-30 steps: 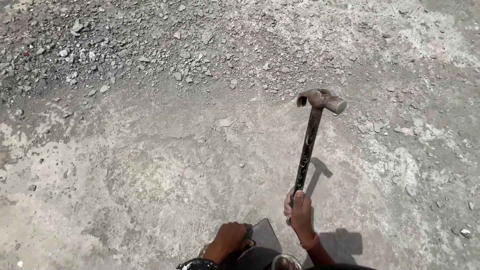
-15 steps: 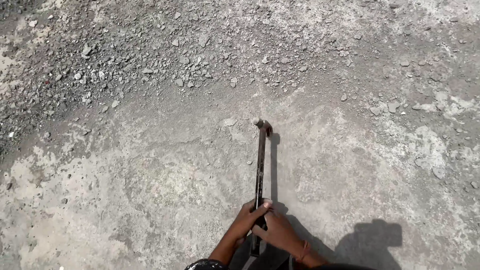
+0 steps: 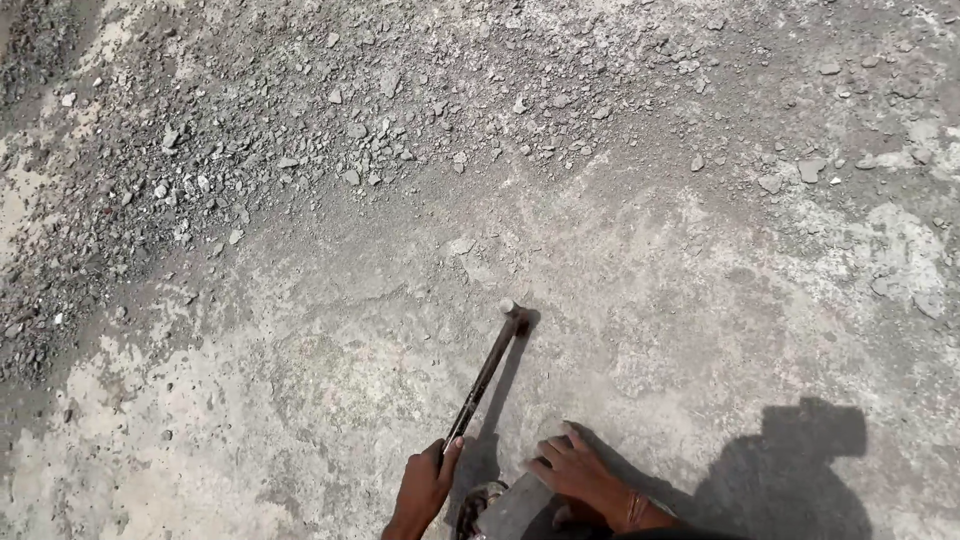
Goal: Using a hammer and a square object to manipulate or clear a concrete floor.
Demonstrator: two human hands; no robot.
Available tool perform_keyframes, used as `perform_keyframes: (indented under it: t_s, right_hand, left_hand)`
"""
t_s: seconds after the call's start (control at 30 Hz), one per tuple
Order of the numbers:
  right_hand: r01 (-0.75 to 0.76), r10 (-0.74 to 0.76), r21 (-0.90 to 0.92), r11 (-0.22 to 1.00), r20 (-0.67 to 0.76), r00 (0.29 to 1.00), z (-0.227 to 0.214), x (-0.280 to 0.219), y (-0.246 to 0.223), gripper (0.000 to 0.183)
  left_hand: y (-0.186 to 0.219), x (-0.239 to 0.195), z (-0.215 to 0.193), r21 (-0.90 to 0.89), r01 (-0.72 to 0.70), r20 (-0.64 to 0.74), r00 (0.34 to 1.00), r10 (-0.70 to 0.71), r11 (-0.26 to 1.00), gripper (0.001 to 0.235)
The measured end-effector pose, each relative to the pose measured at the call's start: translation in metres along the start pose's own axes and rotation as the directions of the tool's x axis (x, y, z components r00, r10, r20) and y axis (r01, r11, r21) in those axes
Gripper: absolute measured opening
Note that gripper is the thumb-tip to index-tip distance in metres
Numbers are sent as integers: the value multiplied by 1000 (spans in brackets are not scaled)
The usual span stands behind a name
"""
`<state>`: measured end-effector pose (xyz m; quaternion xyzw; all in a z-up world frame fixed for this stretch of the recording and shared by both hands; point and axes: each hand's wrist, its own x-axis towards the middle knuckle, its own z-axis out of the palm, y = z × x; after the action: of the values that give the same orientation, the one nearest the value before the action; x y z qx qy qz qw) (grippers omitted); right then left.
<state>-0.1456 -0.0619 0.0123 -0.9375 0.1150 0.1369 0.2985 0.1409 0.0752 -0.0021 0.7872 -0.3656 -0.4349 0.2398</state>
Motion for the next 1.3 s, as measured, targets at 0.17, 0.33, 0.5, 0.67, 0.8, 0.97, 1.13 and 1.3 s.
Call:
perform_keyframes:
  t_s: [0.17, 0.33, 0.5, 0.67, 0.8, 0.97, 1.13, 1.3]
  right_hand:
    - [148, -147, -19, 989, -304, 941, 7, -24, 10, 41]
    - [220, -198, 103, 970, -187, 962, -43, -42, 4, 18]
    - [-217, 206, 114, 969, 99, 973, -166, -24, -8, 25]
    - [-185, 66, -391, 902, -298, 952, -133, 23, 42, 51]
    - [-166, -189, -821, 547, -314, 931, -134, 86, 73, 51]
    - [-572, 189, -501, 650, -622, 760, -279, 214, 238, 16]
    - [-373, 188, -254, 893, -542, 819, -339, 170, 140, 13]
    - [2, -80, -588, 809, -107, 991, -161, 98, 71, 52]
  left_hand:
    - [-16, 71, -64, 718, -198, -36, 947, 320, 668, 49]
    - [19, 156, -149, 686, -105, -204, 922, 329, 720, 53]
    - [59, 177, -180, -130, 73, -439, 890, -123, 989, 63]
    - [30, 116, -147, -389, 57, -447, 861, -242, 919, 57]
    - [-5, 92, -122, -503, 185, -343, 854, -391, 844, 59]
    - [7, 89, -113, -619, 235, -253, 844, -473, 749, 57]
    - [20, 85, -118, -695, 319, -169, 798, -578, 644, 57]
    - [19, 83, -105, -763, 330, -106, 784, -612, 556, 57]
